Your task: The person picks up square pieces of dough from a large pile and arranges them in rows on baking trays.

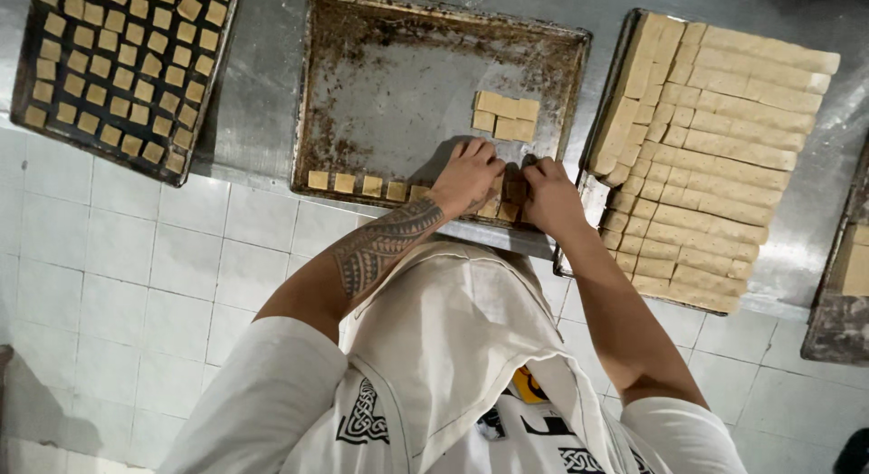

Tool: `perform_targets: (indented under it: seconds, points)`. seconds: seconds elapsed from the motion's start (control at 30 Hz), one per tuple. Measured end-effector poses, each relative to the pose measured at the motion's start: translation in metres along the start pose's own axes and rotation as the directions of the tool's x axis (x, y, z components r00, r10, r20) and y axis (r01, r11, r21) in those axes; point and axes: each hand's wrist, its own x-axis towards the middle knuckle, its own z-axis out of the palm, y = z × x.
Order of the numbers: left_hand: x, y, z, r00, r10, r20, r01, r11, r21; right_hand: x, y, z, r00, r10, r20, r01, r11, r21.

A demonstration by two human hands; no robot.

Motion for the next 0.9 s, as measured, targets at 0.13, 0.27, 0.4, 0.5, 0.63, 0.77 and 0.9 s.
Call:
perform_targets:
  seconds: [0.13,0.27,0.4,0.5,0.63,0.77,0.9]
  points:
    - [0.0,0.0,0.0,1.0,-0.006,0.02,0.006,1.0,0.002,0.001,0.002,-0.004,0.999,0.019,-0.037,-0.018,0.999,0.032]
    - [0.014,-0.009,0.001,0.997,-0.075,0.016,0.076,0.996,-0.056,0.016,0.009,-0.019,0.993,0.103,-0.048,-0.1,0.992,0.073]
    - [0.049,-0.037,-0.007,0.966,-0.258,0.016,0.258,0.959,-0.117,0.054,0.021,-0.029,0.98,0.097,-0.175,-0.085,0.994,0.075]
    - [0.068,-0.059,-0.019,0.981,-0.18,-0.067,0.184,0.982,0.048,0.086,0.025,-0.027,0.971,-0.072,-0.23,0.049,0.993,-0.104]
    - [0.083,-0.062,-0.025,0.993,-0.118,-0.017,0.119,0.987,0.104,0.107,0.028,-0.018,0.986,-0.028,-0.164,0.009,0.993,-0.118]
    - [0.093,-0.067,-0.025,0.994,-0.108,0.028,0.106,0.992,0.062,0.114,0.038,-0.016,0.992,-0.027,-0.126,0.01,0.991,-0.135]
    - [0.096,-0.078,-0.019,0.99,-0.122,0.07,0.118,0.992,0.052,0.114,0.041,-0.014,0.988,-0.025,-0.15,0.013,0.997,-0.075]
